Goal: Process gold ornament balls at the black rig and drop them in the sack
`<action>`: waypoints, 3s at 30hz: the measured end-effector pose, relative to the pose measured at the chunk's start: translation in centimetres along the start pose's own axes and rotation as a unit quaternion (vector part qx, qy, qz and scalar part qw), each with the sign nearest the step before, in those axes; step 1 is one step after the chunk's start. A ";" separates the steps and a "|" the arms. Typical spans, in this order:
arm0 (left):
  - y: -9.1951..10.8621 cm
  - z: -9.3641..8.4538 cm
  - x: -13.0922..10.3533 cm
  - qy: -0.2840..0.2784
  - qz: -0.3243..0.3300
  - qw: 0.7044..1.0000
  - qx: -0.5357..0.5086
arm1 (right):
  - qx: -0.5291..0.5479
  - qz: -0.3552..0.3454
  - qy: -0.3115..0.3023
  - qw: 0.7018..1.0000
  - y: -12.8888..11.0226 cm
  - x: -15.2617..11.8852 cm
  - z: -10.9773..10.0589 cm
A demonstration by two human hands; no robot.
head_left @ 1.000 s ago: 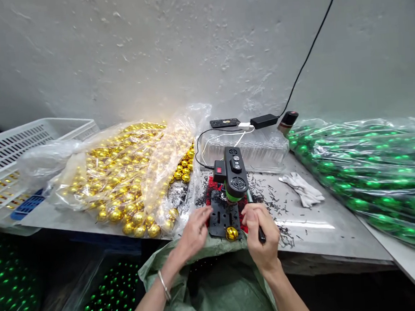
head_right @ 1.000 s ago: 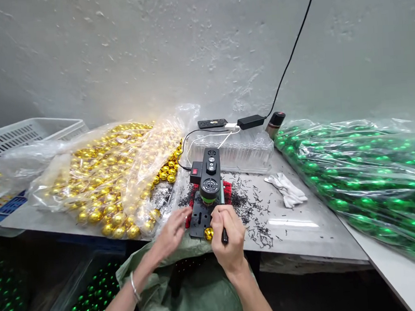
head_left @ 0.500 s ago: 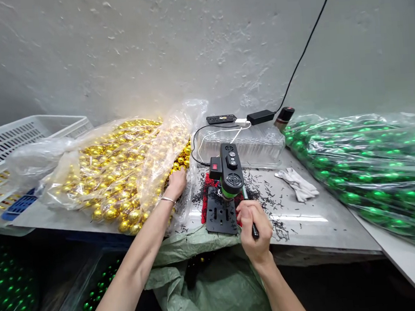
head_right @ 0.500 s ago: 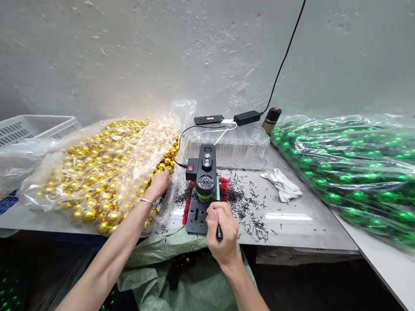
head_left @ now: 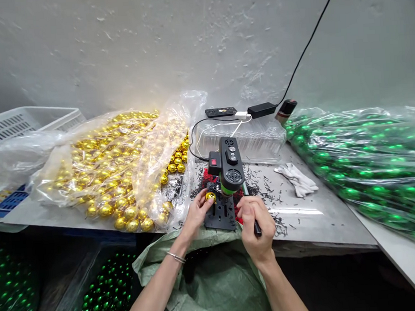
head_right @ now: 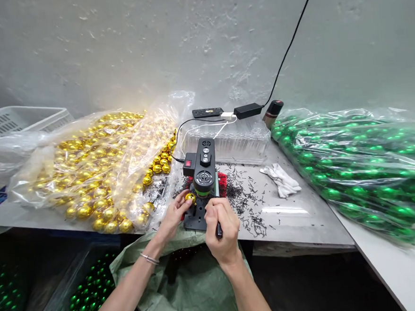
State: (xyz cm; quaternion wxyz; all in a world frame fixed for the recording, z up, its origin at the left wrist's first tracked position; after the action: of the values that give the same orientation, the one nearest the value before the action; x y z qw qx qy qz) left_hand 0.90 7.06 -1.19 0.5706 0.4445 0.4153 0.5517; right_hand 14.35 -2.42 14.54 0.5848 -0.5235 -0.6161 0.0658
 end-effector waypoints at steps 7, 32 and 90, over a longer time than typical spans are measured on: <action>-0.1 1.2 -0.2 -0.065 0.136 0.947 0.285 | -0.006 -0.004 -0.001 1.000 0.2 -0.1 0.0; 0.0 2.0 -1.0 -0.105 0.216 0.892 0.382 | -0.036 -0.086 0.055 0.994 4.6 -4.1 1.9; 0.6 0.9 -0.5 -0.035 0.170 0.913 0.369 | -0.014 -0.025 0.009 1.000 0.2 -0.7 0.1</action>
State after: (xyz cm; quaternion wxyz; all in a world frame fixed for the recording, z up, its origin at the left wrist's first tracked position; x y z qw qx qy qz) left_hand 1.59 6.56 -0.41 0.2779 0.7065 0.4872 0.4315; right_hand 14.21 -2.73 13.93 0.5843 -0.5168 -0.6246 0.0382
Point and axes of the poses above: each hand's wrist, its own x-axis towards the middle knuckle, its own z-axis out of the palm, y = z × x, the point moved 7 cm from there along x, towards the middle knuckle, and after that the axes turned 12 degrees about z, right-handed, at the moved point
